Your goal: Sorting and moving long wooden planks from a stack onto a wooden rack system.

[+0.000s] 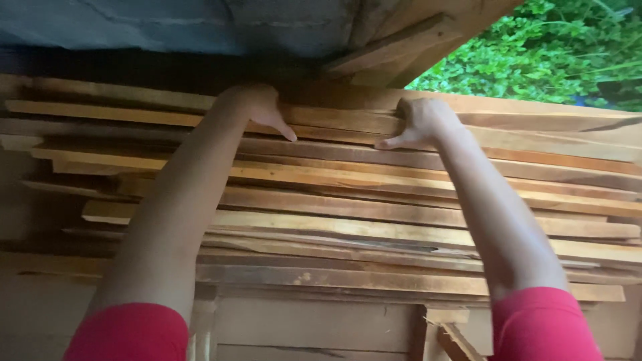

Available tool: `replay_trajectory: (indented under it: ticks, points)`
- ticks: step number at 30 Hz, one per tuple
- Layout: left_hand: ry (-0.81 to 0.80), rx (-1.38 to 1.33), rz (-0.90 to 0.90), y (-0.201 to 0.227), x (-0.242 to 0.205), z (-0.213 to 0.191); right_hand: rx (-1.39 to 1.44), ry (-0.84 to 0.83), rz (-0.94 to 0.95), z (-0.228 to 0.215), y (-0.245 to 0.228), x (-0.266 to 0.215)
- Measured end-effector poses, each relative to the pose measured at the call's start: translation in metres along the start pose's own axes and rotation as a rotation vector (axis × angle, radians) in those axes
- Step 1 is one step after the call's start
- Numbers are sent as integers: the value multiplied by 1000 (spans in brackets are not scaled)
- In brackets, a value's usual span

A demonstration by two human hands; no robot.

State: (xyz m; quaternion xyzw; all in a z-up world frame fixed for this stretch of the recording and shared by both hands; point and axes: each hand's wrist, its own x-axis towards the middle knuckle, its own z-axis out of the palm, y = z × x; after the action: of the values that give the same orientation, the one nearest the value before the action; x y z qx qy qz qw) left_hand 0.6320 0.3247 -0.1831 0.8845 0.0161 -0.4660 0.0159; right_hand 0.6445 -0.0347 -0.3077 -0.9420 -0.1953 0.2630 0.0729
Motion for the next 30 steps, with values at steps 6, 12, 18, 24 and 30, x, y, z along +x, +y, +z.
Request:
replay_trajectory:
  ticks: [6, 12, 18, 24, 30]
  points:
    - [176, 55, 137, -10, -15, 3, -140, 250, -116, -15, -1, -38]
    - [467, 185, 313, 0, -115, -3, -206, 480, -119, -42, -28, -124]
    - [410, 201, 271, 6, -197, 35, -147, 499, -167, -31, -51, -188]
    - [437, 218, 237, -28, -205, 121, -105, 486, -196, 10, -102, -251]
    - [287, 36, 144, -26, -225, 193, -41, 354, -221, 67, -125, -288]
